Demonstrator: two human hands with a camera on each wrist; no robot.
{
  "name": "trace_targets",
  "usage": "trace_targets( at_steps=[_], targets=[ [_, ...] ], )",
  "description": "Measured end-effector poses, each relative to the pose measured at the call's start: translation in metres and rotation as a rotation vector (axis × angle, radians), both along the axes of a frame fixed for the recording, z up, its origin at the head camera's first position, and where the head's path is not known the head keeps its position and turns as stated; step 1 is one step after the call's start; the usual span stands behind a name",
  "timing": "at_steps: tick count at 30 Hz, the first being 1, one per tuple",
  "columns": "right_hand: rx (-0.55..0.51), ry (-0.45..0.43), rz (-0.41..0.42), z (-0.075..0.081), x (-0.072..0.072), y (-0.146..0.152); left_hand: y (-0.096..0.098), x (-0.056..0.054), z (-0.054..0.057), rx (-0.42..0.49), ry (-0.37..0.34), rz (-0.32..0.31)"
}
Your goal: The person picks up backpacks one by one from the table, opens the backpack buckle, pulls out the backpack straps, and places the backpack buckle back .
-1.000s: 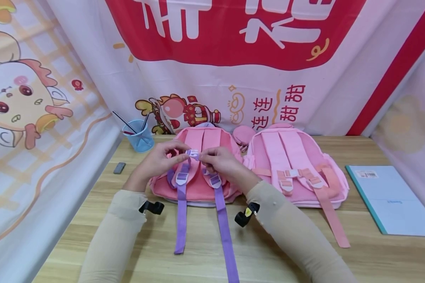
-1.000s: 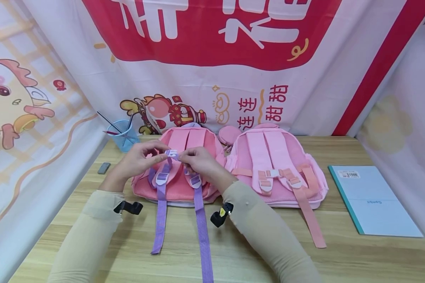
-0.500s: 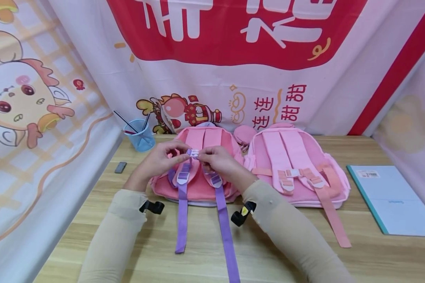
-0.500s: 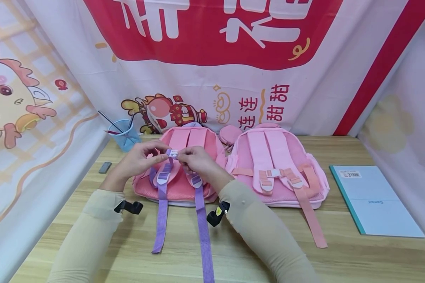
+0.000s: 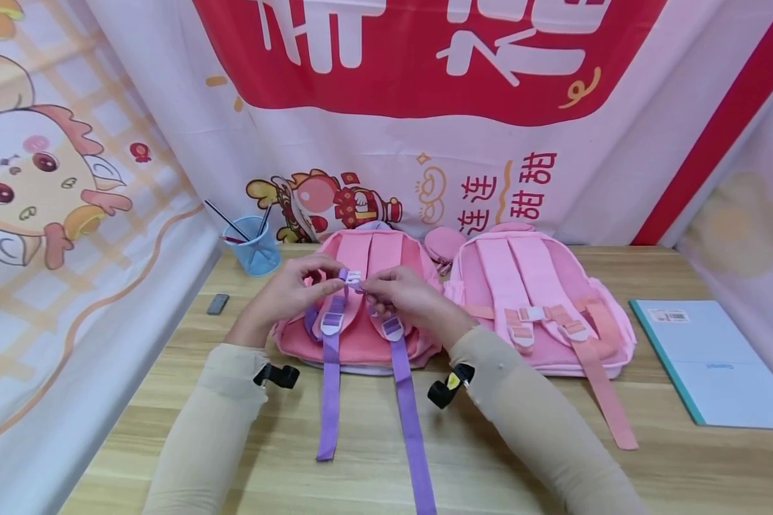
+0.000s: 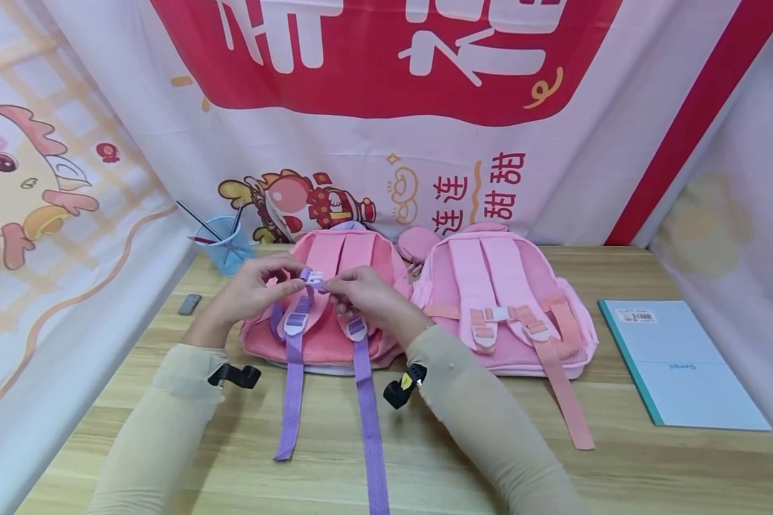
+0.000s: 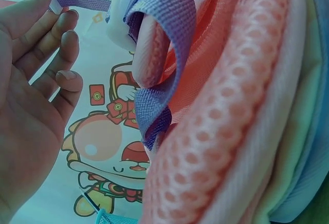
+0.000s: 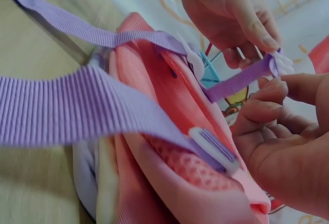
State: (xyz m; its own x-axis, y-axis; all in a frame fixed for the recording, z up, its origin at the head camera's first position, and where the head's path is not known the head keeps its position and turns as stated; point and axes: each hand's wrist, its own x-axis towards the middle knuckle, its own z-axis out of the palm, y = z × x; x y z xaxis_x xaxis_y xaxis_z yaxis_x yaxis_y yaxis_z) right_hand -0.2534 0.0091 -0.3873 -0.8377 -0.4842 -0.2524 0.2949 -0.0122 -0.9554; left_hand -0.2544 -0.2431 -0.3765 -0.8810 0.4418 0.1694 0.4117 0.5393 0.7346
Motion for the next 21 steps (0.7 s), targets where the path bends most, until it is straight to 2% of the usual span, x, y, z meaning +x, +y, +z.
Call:
trace_targets(
  at_steps=[14, 21],
  targets=[
    [0.012, 0.064, 0.031, 0.001, 0.000, -0.002, 0.001, 0.001, 0.001, -0.008, 0.016, -0.026],
    [-0.073, -0.001, 0.012, 0.003, 0.000, -0.006, 0.003, 0.000, 0.001, -0.014, 0.028, -0.028]
  ],
)
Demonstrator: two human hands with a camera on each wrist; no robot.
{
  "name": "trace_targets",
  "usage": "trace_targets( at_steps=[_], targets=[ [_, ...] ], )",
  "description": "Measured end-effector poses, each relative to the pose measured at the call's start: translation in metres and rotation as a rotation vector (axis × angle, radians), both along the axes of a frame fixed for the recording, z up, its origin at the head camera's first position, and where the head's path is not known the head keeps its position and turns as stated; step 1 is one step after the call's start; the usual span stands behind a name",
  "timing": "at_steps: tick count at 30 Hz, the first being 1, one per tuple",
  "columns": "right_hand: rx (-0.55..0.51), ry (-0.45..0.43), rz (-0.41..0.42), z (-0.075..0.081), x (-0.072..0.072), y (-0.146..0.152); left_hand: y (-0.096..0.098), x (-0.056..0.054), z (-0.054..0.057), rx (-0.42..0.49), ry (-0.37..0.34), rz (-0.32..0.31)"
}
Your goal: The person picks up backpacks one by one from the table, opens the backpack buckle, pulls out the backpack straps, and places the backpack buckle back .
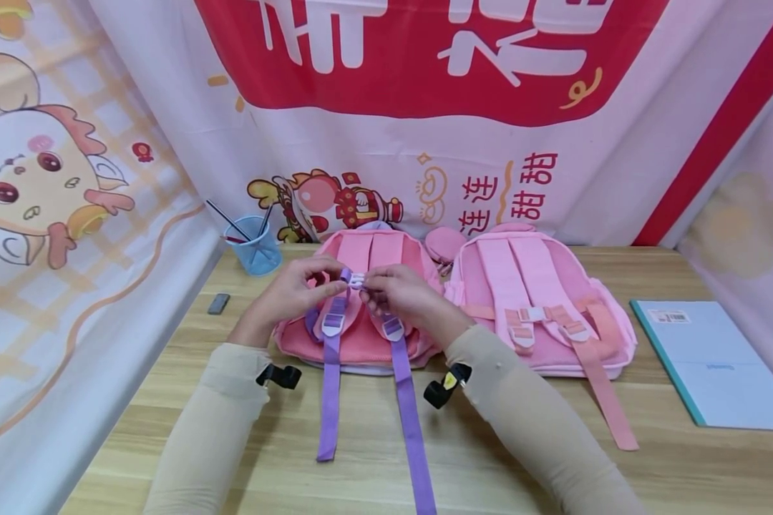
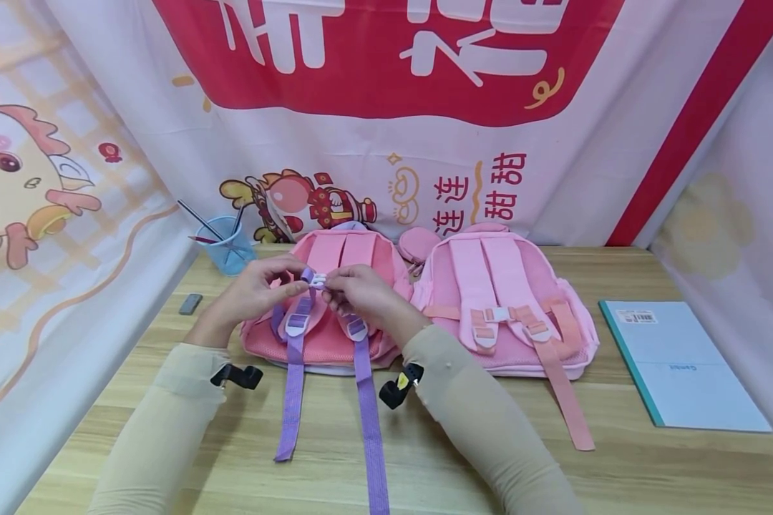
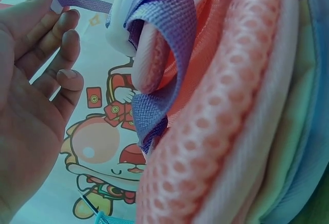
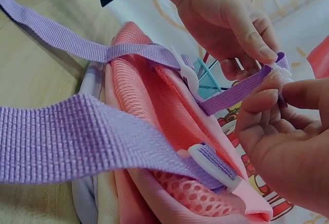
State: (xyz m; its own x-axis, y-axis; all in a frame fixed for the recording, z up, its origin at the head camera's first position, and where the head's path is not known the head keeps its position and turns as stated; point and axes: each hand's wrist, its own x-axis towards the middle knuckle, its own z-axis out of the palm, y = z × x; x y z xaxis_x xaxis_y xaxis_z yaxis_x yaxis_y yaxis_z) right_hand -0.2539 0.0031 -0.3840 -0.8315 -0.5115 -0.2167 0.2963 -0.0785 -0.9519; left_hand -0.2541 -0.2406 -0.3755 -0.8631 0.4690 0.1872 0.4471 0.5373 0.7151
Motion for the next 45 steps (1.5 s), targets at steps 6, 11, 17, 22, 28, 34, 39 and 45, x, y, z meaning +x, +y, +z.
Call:
trace_targets(
  at_steps=[6, 11, 17, 22, 28, 34, 39, 45],
  targets=[
    [-0.084, -0.080, -0.017, 0.001, -0.001, -0.001, 0.001, 0.002, 0.000, -0.015, -0.004, 0.017],
    [-0.008, -0.052, -0.023, 0.003, 0.000, 0.000, 0.001, 0.002, 0.002, -0.033, 0.004, 0.010],
    [0.085, 0.017, -0.051, 0.003, 0.001, -0.002, 0.002, -0.002, 0.001, -0.050, -0.032, -0.023],
    [0.091, 0.025, -0.071, 0.005, 0.002, -0.001, 0.002, -0.006, -0.006, -0.038, -0.078, -0.083],
    [0.072, 0.037, -0.080, 0.006, 0.004, -0.002, 0.009, -0.012, -0.016, 0.027, -0.061, -0.107],
    [0.067, 0.030, -0.096, 0.008, 0.006, -0.001, 0.013, -0.015, -0.018, 0.027, -0.089, -0.092],
    [0.036, 0.036, -0.095, 0.012, 0.008, 0.000, 0.013, -0.017, -0.021, 0.012, -0.123, -0.083],
    [-0.006, 0.031, -0.103, 0.014, 0.008, 0.003, 0.014, -0.019, -0.026, -0.038, -0.123, -0.102]
  ],
)
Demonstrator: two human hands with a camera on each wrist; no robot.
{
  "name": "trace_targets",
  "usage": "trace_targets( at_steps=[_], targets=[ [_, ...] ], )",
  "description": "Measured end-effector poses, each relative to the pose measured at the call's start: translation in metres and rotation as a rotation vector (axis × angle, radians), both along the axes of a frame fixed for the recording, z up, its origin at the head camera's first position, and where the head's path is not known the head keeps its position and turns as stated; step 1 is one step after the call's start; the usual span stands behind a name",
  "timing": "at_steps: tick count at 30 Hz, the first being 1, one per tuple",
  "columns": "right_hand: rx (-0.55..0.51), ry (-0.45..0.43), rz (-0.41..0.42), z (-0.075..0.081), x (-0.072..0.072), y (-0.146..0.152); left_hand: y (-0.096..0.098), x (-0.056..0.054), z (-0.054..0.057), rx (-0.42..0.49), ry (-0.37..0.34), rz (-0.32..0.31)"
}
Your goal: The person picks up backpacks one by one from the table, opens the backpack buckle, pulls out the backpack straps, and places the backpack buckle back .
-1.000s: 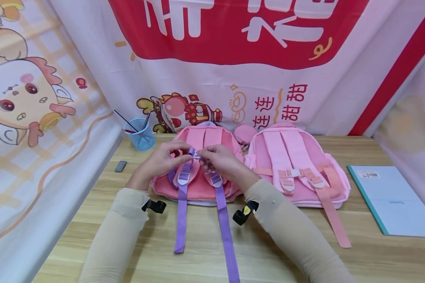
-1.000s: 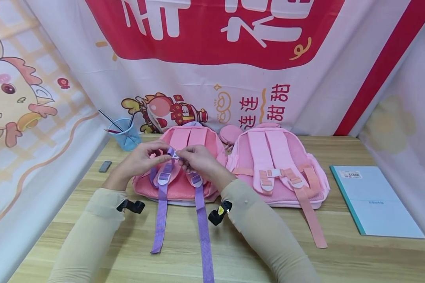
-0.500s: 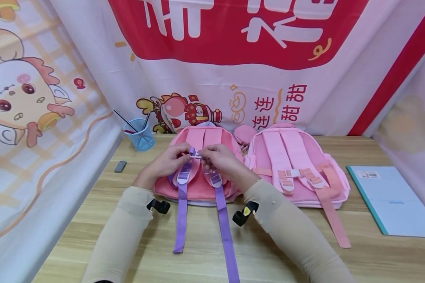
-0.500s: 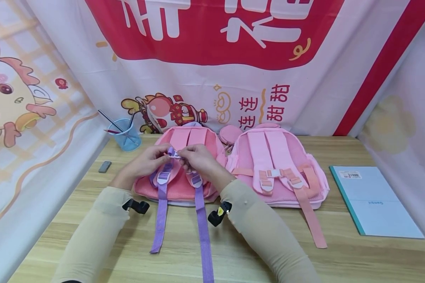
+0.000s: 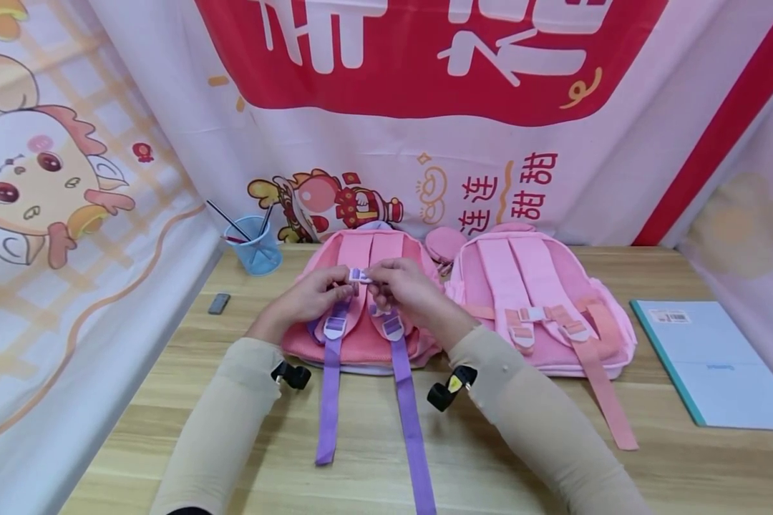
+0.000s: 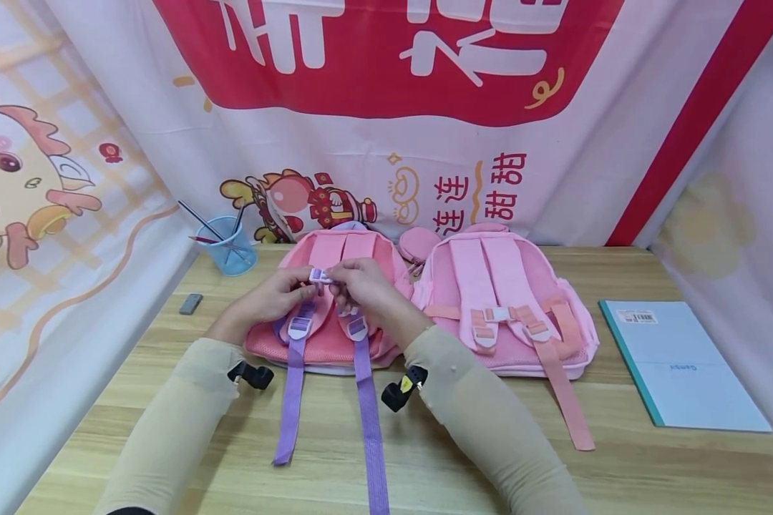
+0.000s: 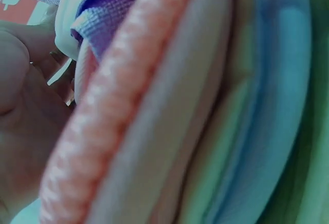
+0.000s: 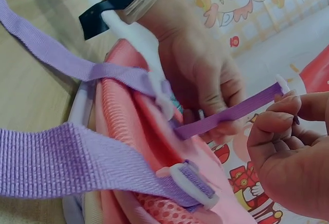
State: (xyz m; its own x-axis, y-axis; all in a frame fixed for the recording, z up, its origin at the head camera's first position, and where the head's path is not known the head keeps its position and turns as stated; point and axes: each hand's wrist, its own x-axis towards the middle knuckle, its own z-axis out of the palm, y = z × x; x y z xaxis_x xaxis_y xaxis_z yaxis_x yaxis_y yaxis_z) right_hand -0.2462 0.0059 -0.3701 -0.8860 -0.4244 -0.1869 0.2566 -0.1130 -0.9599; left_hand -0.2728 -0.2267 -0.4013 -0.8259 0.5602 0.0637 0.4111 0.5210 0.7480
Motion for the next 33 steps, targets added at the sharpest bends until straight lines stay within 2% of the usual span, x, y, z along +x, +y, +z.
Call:
trace_targets(
  at_steps=[10, 15, 17, 19, 21, 23, 28, 33],
  targets=[
    [-0.026, 0.003, 0.012, 0.003, 0.003, 0.004, 0.004, -0.001, -0.001, -0.032, 0.018, -0.006],
    [-0.003, 0.000, 0.011, 0.002, 0.003, 0.005, 0.000, 0.004, 0.003, -0.039, -0.008, 0.081],
    [0.008, -0.007, 0.007, 0.001, 0.003, 0.004, -0.002, 0.007, 0.006, 0.001, -0.019, 0.122],
    [0.015, -0.010, 0.003, 0.001, 0.003, 0.004, -0.004, 0.009, 0.010, 0.086, -0.026, 0.137],
    [0.027, -0.013, -0.002, 0.000, 0.003, 0.004, -0.004, 0.012, 0.015, 0.172, -0.015, 0.120],
    [0.038, -0.015, -0.006, 0.000, 0.003, 0.005, -0.003, 0.014, 0.019, 0.200, 0.022, 0.099],
    [0.053, -0.015, -0.003, 0.000, 0.004, 0.007, 0.004, 0.020, 0.029, 0.114, 0.141, 0.052],
    [0.003, -0.020, 0.029, -0.004, 0.003, 0.009, 0.006, 0.025, 0.032, 0.105, 0.148, 0.061]
  ],
)
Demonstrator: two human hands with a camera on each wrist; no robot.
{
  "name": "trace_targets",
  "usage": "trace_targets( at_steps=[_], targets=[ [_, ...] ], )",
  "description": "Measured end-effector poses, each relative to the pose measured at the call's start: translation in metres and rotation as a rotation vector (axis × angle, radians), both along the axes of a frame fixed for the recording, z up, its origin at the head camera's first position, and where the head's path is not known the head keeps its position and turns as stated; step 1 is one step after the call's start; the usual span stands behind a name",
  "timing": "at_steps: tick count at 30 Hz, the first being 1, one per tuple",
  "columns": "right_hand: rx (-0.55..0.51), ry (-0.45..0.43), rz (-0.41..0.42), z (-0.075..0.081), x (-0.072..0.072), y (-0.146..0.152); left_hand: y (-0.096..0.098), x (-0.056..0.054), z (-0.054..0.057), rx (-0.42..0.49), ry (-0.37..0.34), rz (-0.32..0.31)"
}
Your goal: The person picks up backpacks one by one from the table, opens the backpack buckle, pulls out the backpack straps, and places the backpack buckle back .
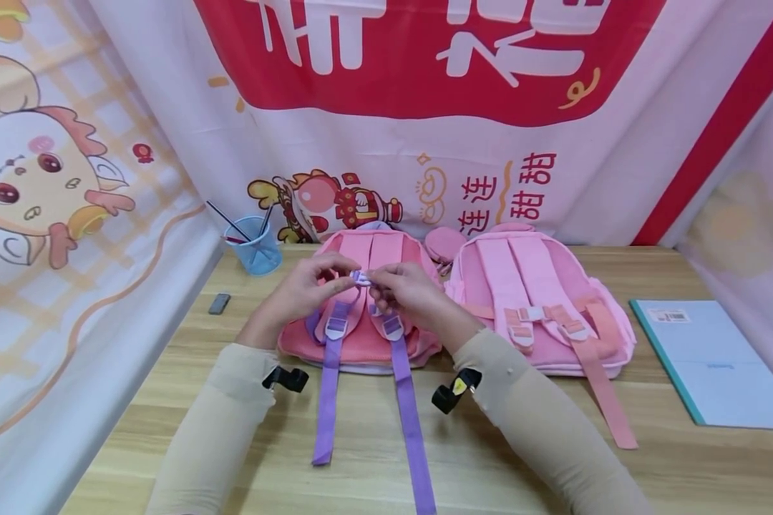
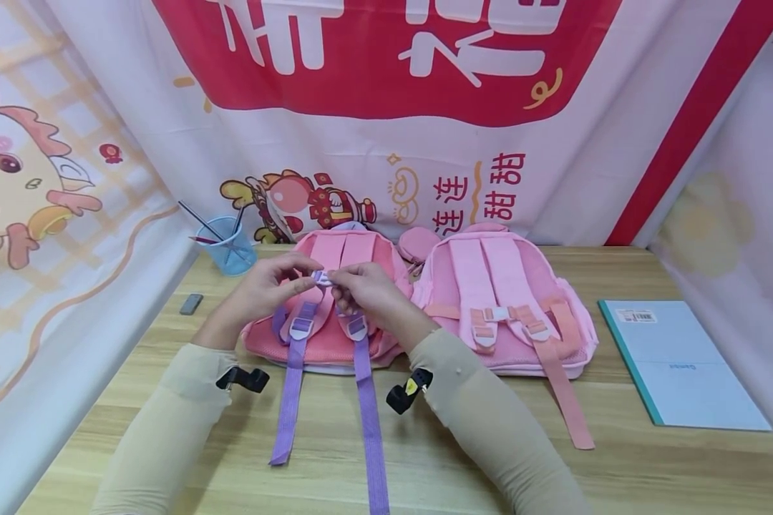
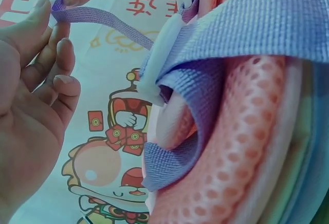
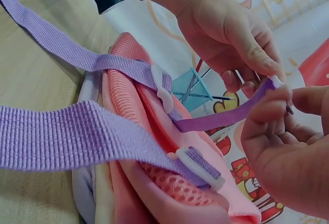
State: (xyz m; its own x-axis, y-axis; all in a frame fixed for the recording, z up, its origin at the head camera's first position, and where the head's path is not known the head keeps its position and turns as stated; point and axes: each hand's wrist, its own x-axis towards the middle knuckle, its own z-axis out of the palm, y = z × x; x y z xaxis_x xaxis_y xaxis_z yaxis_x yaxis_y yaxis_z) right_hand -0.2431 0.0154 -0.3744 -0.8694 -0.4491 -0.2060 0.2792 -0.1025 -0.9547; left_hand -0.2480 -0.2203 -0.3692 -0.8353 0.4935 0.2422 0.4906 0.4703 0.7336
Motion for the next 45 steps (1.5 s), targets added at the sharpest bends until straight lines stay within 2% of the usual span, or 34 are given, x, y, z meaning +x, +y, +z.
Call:
trace_targets(
  at_steps=[4, 8, 18, 29, 38, 45],
  targets=[
    [-0.086, -0.067, 0.033, -0.007, -0.003, 0.004, -0.001, 0.001, -0.004, 0.046, -0.002, 0.024],
    [-0.105, -0.128, 0.009, -0.011, -0.005, 0.005, -0.003, 0.000, -0.007, 0.097, -0.011, 0.055],
    [-0.076, -0.098, -0.033, -0.014, -0.004, -0.003, -0.005, -0.002, -0.010, 0.133, -0.048, 0.049],
    [-0.098, -0.065, -0.070, -0.014, -0.003, -0.014, -0.005, 0.000, -0.010, 0.143, -0.041, 0.024],
    [-0.121, -0.074, -0.066, -0.014, -0.003, -0.014, -0.001, -0.001, -0.013, 0.120, -0.004, 0.011],
    [-0.097, -0.104, -0.060, -0.013, -0.004, -0.011, -0.001, -0.001, -0.013, 0.134, -0.033, 0.014]
  ],
)
